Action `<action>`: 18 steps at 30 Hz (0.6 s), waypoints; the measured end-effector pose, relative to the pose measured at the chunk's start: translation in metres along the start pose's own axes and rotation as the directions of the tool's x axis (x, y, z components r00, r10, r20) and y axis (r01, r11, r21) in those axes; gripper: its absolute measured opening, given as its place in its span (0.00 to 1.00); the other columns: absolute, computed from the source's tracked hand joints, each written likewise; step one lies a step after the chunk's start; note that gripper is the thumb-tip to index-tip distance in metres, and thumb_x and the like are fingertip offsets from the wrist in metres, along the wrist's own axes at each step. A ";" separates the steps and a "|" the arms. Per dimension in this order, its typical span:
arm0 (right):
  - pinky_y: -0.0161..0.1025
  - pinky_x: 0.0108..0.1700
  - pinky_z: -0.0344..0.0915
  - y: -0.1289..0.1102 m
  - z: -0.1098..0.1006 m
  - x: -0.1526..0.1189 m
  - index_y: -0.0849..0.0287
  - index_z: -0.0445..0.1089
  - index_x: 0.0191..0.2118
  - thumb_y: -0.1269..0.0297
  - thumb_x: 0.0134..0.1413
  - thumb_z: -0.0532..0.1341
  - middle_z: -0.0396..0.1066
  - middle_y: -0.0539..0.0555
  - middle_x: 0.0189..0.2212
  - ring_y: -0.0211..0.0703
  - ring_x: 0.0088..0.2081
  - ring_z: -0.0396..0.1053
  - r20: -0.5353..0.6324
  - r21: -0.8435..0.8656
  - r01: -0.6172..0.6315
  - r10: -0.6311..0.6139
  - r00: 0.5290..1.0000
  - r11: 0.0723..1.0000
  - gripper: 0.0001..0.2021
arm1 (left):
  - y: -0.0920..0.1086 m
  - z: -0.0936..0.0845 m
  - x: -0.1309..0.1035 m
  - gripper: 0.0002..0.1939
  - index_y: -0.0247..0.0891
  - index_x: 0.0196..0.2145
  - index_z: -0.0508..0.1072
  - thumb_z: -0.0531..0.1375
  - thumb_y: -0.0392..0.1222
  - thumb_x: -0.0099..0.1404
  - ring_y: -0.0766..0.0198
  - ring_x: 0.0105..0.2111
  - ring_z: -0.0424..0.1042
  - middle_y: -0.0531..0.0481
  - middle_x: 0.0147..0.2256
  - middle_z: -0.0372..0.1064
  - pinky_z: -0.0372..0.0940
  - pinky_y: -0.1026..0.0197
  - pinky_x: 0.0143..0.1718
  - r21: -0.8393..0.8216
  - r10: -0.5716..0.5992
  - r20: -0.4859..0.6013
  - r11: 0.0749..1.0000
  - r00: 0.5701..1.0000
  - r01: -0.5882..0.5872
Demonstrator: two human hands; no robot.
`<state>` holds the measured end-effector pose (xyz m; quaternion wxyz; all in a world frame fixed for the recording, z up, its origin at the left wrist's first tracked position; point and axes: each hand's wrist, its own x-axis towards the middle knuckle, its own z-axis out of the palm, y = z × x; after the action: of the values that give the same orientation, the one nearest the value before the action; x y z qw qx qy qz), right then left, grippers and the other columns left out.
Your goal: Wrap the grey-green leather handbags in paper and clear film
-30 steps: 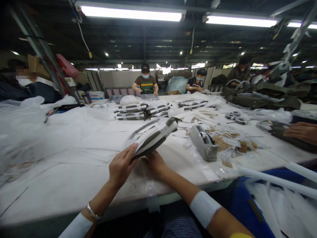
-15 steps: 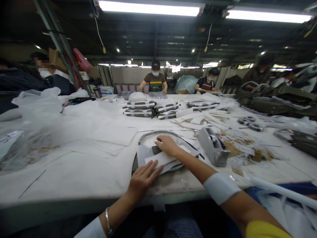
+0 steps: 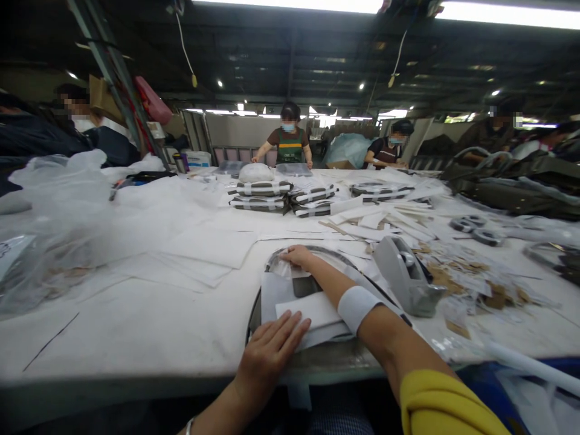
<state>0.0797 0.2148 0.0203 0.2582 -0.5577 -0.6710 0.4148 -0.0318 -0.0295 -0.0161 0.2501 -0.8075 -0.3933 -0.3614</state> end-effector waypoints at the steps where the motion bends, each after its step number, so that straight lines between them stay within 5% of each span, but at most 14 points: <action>1: 0.37 0.30 0.64 -0.001 -0.002 -0.002 0.58 0.73 0.23 0.50 0.39 0.71 0.72 0.50 0.20 0.39 0.25 0.67 0.001 0.061 0.026 -0.026 1.000 0.998 0.16 | 0.000 0.000 0.001 0.20 0.41 0.61 0.66 0.50 0.34 0.74 0.61 0.55 0.71 0.49 0.56 0.70 0.69 0.61 0.48 -0.004 -0.006 0.012 1.000 1.000 0.007; 6: 0.39 0.39 0.66 -0.015 -0.007 -0.022 0.60 0.77 0.32 0.48 0.39 0.70 0.76 0.52 0.28 0.38 0.31 0.69 -0.032 0.278 0.200 -0.199 0.980 0.940 0.19 | -0.004 0.002 0.003 0.18 0.37 0.55 0.71 0.48 0.33 0.74 0.60 0.54 0.72 0.47 0.54 0.73 0.63 0.51 0.59 -0.039 -0.005 0.011 0.999 1.000 0.005; 11: 0.41 0.47 0.65 -0.026 -0.014 -0.061 0.59 0.80 0.34 0.51 0.41 0.70 0.76 0.52 0.33 0.41 0.38 0.70 -0.095 0.342 0.351 -0.340 0.936 0.872 0.17 | -0.012 0.000 0.004 0.18 0.36 0.58 0.69 0.49 0.36 0.73 0.59 0.55 0.71 0.45 0.56 0.71 0.67 0.57 0.52 -0.098 0.004 0.152 0.995 0.988 0.011; 18: 0.42 0.48 0.66 -0.029 -0.028 -0.111 0.58 0.80 0.36 0.52 0.46 0.70 0.77 0.54 0.37 0.44 0.41 0.72 -0.086 0.300 0.459 -0.455 0.886 0.836 0.15 | -0.014 -0.008 0.005 0.21 0.34 0.61 0.64 0.51 0.35 0.72 0.57 0.58 0.68 0.44 0.59 0.67 0.67 0.53 0.52 -0.131 0.025 0.266 0.991 0.964 0.011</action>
<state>0.1139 0.1142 0.0725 0.4381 -0.3359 -0.7090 0.4389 -0.0444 -0.0244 -0.0060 0.1422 -0.8650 -0.3960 -0.2734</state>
